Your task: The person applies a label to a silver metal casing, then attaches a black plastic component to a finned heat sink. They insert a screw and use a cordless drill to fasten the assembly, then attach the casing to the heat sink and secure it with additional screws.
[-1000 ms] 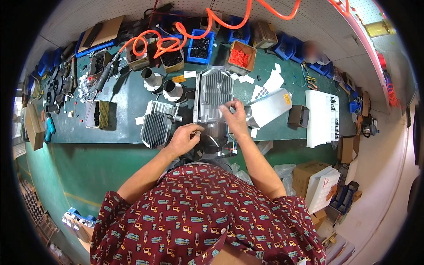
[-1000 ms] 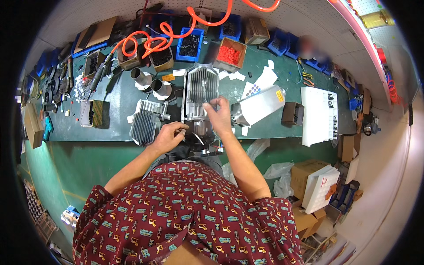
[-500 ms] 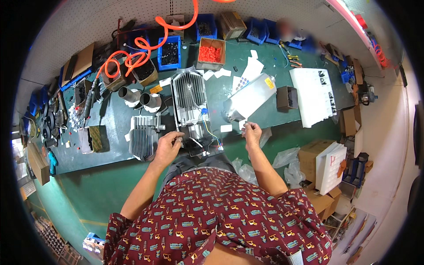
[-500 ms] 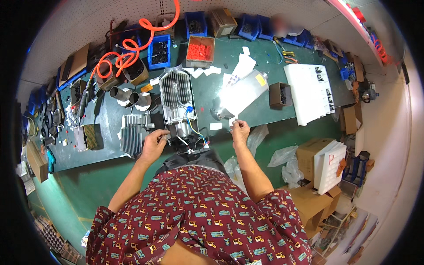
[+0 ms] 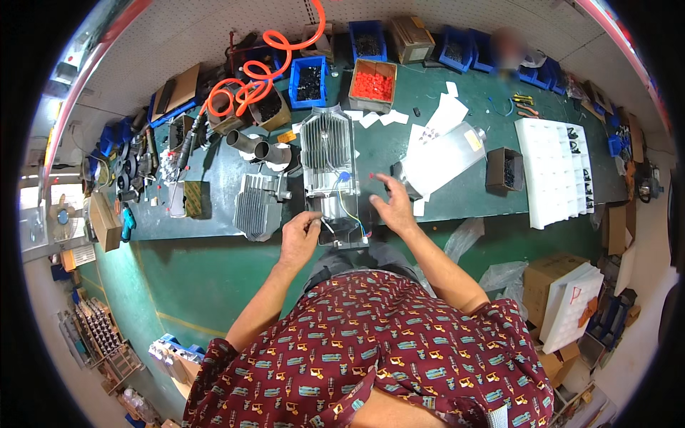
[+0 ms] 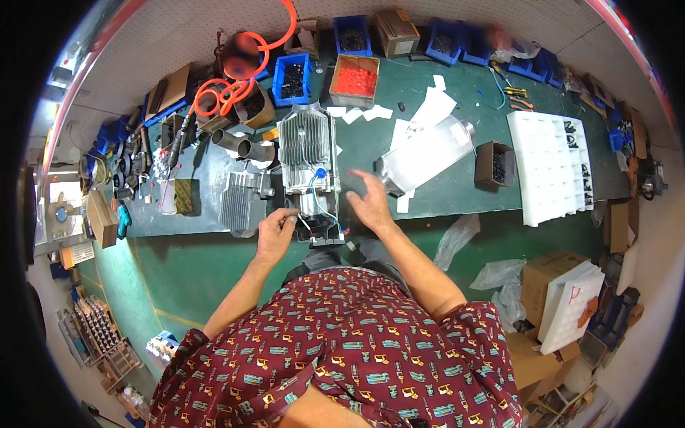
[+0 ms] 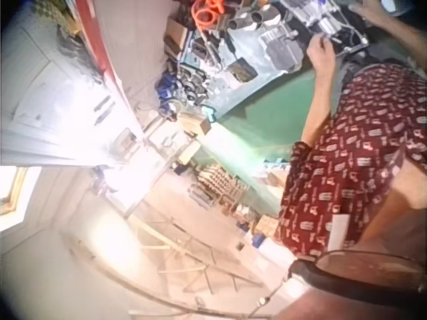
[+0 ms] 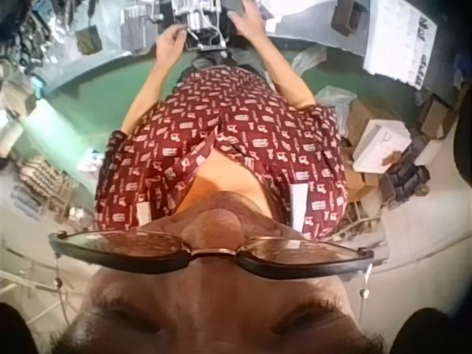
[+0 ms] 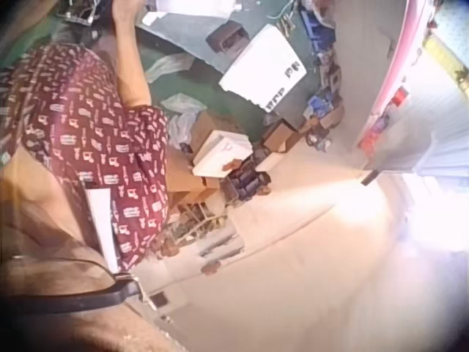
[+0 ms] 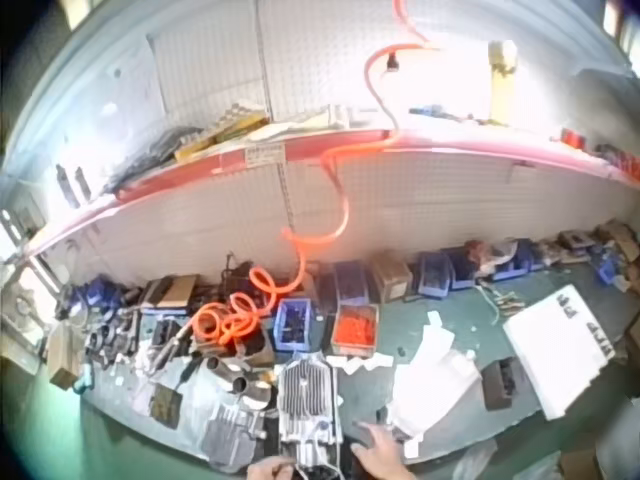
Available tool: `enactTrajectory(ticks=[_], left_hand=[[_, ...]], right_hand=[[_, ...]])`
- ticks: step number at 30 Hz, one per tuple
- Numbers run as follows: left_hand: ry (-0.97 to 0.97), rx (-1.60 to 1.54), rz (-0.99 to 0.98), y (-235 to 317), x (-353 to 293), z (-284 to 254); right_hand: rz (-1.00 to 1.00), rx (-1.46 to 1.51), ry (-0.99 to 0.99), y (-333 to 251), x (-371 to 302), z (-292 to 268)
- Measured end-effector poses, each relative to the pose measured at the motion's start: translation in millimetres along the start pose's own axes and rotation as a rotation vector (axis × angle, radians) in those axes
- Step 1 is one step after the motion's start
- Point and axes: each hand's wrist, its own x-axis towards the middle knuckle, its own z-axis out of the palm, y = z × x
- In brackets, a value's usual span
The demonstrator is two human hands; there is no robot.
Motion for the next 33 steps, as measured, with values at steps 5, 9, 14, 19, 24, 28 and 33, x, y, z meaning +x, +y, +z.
enactTrajectory(ticks=[5, 9, 14, 19, 24, 28, 33], left_hand=[[0.106, -0.045, 0.082, 0.1, 21.9, 22.2], [0.01, 0.095, 0.183, 30.9, 28.7, 13.3], [-0.021, 0.261, 0.401, 28.4, 35.2, 11.0], [-0.14, 0.245, 0.341, 10.1, 27.8, 6.5], [-0.148, 0.098, 0.34, 1.4, 14.0, 1.0], [-0.151, 0.013, 0.324, 7.3, 10.4, -1.9], [-0.139, -0.021, 0.414, 16.4, 13.1, -9.6]], right_hand=[[-0.137, -0.077, -0.211, -30.9, 20.3, 9.2], [-0.323, -0.023, -0.264, -81.7, 9.3, 1.6], [-0.373, 0.156, -0.455, -110.1, 0.1, -10.9], [0.178, 0.132, -0.239, -88.2, -16.3, -52.6], [0.504, 0.145, 0.142, 17.8, -63.7, -72.8], [0.404, 0.14, -0.18, 23.1, -85.9, -50.1], [0.071, -0.286, -0.423, -27.3, -72.3, -21.2]])
